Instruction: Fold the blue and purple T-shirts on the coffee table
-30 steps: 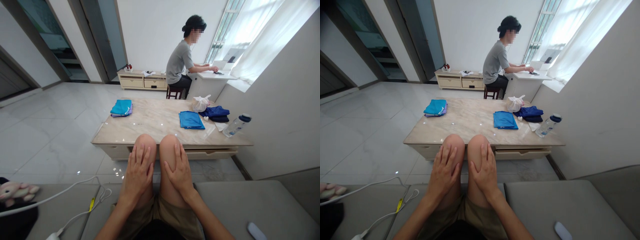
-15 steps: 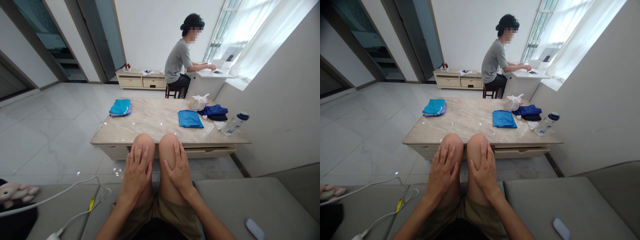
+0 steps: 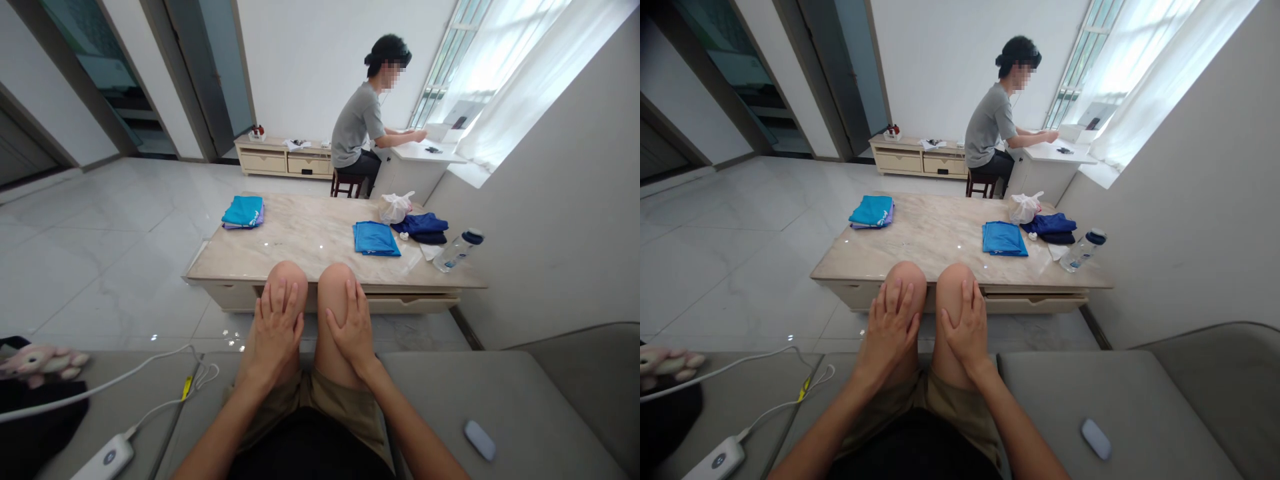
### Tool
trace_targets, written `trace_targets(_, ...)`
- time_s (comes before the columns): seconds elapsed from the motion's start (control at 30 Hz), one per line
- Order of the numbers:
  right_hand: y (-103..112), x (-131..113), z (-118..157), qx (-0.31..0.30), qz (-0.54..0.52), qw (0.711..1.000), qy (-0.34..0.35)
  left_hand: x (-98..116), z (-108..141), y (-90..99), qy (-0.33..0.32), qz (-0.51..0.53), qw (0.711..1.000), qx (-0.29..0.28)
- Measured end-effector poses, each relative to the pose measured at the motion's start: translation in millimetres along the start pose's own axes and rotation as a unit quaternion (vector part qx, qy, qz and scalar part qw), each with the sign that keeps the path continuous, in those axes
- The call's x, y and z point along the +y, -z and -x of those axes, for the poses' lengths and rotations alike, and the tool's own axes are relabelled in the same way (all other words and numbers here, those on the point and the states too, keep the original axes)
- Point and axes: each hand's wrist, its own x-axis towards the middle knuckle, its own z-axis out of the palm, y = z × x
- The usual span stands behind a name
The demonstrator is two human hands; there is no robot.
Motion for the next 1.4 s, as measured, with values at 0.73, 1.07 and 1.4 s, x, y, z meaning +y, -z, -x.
trace_targets(0.73,-13,19,17,-0.028,0.066,0.997,0.018,-19,89,-20.3,0.01,0.056,0.998,0.037)
trace_targets(1.07,-11,18,19,0.0,0.046,0.999,0.018,-24,94,-25.5,0.017,0.069,0.995,0.067)
trace_targets(1.4,-9,16,24,-0.004,0.04,0.999,0.015,-23,95,-21.1,0.019,0.058,0.996,0.063)
